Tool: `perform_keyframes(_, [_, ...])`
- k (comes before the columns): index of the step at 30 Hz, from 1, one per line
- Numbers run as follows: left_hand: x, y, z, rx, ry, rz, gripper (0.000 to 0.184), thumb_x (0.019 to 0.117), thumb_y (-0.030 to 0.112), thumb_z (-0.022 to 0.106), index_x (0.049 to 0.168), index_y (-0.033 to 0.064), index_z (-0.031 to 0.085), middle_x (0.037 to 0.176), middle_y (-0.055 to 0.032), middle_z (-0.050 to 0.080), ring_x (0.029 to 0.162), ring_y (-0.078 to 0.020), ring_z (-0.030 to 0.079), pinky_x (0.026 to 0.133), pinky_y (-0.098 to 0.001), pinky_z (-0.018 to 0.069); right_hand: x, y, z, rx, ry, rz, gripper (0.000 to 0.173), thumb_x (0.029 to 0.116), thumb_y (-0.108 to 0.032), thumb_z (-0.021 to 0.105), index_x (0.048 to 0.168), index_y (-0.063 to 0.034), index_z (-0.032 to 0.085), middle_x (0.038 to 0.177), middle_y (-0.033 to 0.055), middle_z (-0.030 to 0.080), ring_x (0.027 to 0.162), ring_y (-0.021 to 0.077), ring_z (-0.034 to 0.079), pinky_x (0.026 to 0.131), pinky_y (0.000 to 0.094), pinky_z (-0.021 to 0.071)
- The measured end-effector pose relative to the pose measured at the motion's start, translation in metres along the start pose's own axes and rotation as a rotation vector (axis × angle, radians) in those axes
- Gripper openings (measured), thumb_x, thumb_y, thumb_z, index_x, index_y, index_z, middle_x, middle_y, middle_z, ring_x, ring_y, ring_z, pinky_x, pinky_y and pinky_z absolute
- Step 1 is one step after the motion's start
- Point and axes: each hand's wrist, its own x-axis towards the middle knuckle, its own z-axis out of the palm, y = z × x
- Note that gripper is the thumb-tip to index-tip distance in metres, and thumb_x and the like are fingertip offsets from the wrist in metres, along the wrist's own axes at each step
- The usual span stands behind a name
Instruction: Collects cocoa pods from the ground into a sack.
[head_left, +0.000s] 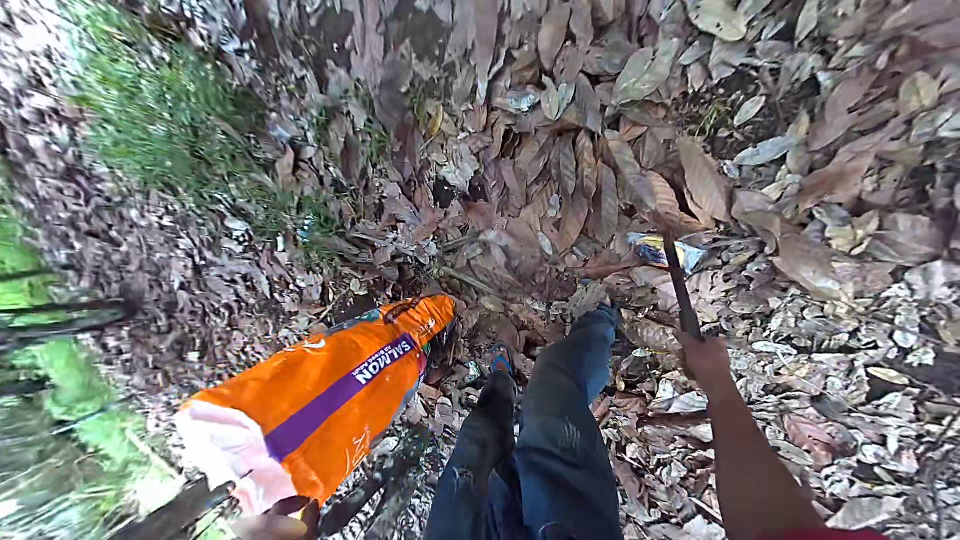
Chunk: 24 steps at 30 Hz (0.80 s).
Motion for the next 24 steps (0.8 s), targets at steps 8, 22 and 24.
perform_keyframes(8, [0.009,0.004,0.006,-0.103,0.029,-0.012,0.033,0.0993,0.020,0.057,0.113,-0.0078,0.068,0.123,-0.0345,0.062,0.124,-0.0540,0.054,0.105,-0.0679,0.0398,-0.077,-0.013,-0.018,-0.131,0.218,-0.276,0.050,0.1024,-0.039,0.064,0.128,0.0043,0.062,0.101,0.0315,0.068,0.093,0.0483,0.067,0.085,0.0688,0.0496])
perform_keyframes(22, [-0.035,0.004,0.013,-0.093,-0.057,-0.060,0.030,0.0995,0.019,0.059,0.113,-0.0068,0.069,0.123,-0.0315,0.064,0.124,-0.0515,0.055,0.108,-0.0658,0.0395,-0.035,0.010,-0.007,0.124,-0.104,0.041,0.039,0.1057,-0.032,0.060,0.121,0.0040,0.058,0.076,0.0087,0.058,0.055,0.0163,0.055,0.056,0.0376,0.0534])
perform_keyframes(24, [-0.037,0.004,0.013,-0.124,-0.061,-0.062,0.030,0.0997,0.018,0.060,0.114,-0.0061,0.069,0.123,-0.0321,0.064,0.125,-0.0518,0.055,0.108,-0.0667,0.0383,-0.055,0.011,-0.016,0.119,-0.109,0.038,0.037,0.1052,-0.030,0.061,0.119,0.0041,0.058,0.075,0.0088,0.059,0.055,0.0166,0.057,0.056,0.0375,0.0541])
